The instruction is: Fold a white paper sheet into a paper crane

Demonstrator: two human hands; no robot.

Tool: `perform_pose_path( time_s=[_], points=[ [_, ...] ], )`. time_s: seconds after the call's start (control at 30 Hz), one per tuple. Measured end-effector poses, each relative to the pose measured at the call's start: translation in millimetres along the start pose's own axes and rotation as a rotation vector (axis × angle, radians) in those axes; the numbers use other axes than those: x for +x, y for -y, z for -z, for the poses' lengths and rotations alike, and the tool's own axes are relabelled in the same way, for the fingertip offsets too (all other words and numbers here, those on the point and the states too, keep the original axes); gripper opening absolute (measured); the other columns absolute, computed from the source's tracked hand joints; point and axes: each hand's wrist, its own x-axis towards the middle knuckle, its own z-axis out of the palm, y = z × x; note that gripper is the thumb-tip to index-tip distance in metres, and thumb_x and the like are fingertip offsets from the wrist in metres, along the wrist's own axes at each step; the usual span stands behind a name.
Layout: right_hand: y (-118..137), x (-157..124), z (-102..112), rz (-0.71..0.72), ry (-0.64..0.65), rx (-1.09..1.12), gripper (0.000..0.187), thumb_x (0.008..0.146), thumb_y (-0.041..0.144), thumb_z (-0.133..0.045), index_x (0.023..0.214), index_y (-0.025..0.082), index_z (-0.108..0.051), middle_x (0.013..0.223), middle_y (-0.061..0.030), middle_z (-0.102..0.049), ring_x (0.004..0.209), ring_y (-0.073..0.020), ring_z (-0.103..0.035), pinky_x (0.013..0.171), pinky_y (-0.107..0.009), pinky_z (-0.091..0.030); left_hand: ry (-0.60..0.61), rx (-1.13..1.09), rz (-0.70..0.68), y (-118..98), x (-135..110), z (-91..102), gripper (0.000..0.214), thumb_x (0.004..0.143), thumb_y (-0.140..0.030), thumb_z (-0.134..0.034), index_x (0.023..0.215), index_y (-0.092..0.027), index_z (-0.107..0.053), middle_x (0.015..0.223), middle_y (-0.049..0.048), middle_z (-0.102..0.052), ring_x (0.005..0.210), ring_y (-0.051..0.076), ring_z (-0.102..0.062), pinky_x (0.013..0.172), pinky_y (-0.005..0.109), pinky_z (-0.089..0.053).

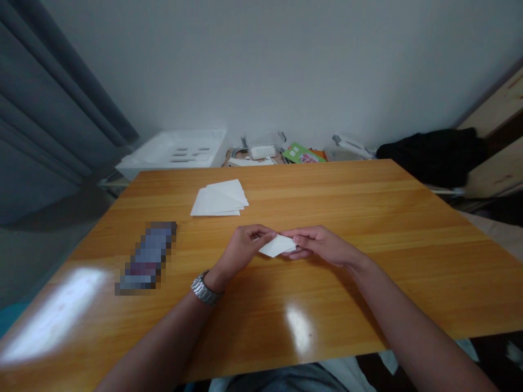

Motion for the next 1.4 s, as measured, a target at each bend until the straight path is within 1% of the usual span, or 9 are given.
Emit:
perform_pose_path(
  time_s=[0.17,0.3,0.43,0.53,0.63,0.83,1.03,1.17,1.4],
  points=[
    [-3,1,-7,0.010,-0.023,-0.008,0.053,0.085,0.055,-0.073,0.124,0.018,-0.070,0.123,-0.0128,-0.072,0.102,-0.0245,-0.075,0.088,-0.038,-0.062,0.007,0.049,-0.016,-1,-1,-1.1,0.030,0.089,-0.045,-0.068,0.092,-0.017,-0.080,0.086,0.0064,-0.078,0.075,0.018,-0.068,0.064,0.025,-0.050],
    [-16,9,-16,-0.003,-0.102,-0.122,0.050,0.081,0.059,-0.076,0.099,0.013,-0.074,0.092,-0.0097,-0.078,0.082,-0.0178,-0.076,0.074,-0.027,-0.061,0.026,0.030,-0.010,1,-2,-4.4,0.028,0.088,-0.044,-0.070,0.091,-0.017,-0.079,0.089,0.0067,-0.079,0.079,0.019,-0.071,0.068,0.025,-0.053],
    [-21,15,-17,0.057,-0.200,-0.109,0.048,0.081,0.058,-0.075,0.096,0.013,-0.072,0.090,-0.0096,-0.077,0.081,-0.0185,-0.075,0.076,-0.030,-0.062,-0.089,-0.021,-0.001,3,0,-4.8,0.030,0.083,-0.044,-0.075,0.096,-0.017,-0.077,0.094,0.0074,-0.078,0.083,0.020,-0.072,0.071,0.026,-0.056],
    [-20,15,-14,0.110,-0.278,-0.072,0.046,0.080,0.057,-0.076,0.097,0.014,-0.071,0.091,-0.0088,-0.077,0.082,-0.0192,-0.075,0.079,-0.032,-0.062,-0.133,-0.178,0.064,2,2,-3.9,0.039,0.080,-0.047,-0.078,0.100,-0.014,-0.075,0.095,0.0090,-0.078,0.081,0.020,-0.072,0.071,0.028,-0.059],
    [-19,15,-12,0.100,-0.265,-0.054,0.044,0.079,0.056,-0.078,0.094,0.015,-0.070,0.091,-0.0081,-0.076,0.082,-0.0193,-0.075,0.079,-0.032,-0.061,-0.139,-0.331,0.109,2,2,-4.9,0.042,0.078,-0.048,-0.079,0.098,-0.012,-0.073,0.093,0.0100,-0.077,0.082,0.021,-0.073,0.076,0.031,-0.061],
    [-25,15,-17,0.064,-0.182,-0.071,0.044,0.080,0.057,-0.076,0.092,0.016,-0.066,0.091,-0.0070,-0.074,0.084,-0.0180,-0.072,0.081,-0.032,-0.058,-0.119,-0.460,0.115,8,1,-9.4,0.038,0.082,-0.049,-0.076,0.094,-0.013,-0.072,0.095,0.0095,-0.076,0.084,0.019,-0.072,0.081,0.032,-0.060],
    [-17,14,-28,0.147,-0.217,-0.258,0.043,0.086,0.060,-0.067,0.091,0.017,-0.064,0.077,-0.0019,-0.068,0.066,-0.0148,-0.061,0.061,-0.026,-0.048,-0.145,-0.295,0.113,3,0,-8.7,0.038,0.080,-0.051,-0.076,0.080,-0.013,-0.071,0.079,0.0049,-0.073,0.072,0.017,-0.066,0.069,0.027,-0.054],
    [-14,13,-31,0.148,-0.243,-0.325,0.044,0.086,0.061,-0.065,0.085,0.017,-0.063,0.068,0.0009,-0.062,0.059,-0.0130,-0.054,0.055,-0.024,-0.041,-0.133,-0.230,0.100,-3,-1,-10.7,0.037,0.081,-0.049,-0.075,0.073,-0.013,-0.069,0.070,0.0020,-0.068,0.066,0.014,-0.061,0.062,0.023,-0.049],
    [-22,16,-28,0.141,-0.252,-0.307,0.046,0.086,0.064,-0.063,0.087,0.017,-0.064,0.071,-0.0011,-0.065,0.057,-0.0138,-0.056,0.052,-0.024,-0.040,-0.184,-0.362,0.096,1,-2,-12.3,0.038,0.081,-0.051,-0.075,0.090,-0.015,-0.073,0.088,0.0051,-0.073,0.080,0.017,-0.067,0.075,0.028,-0.057]
  ],
)
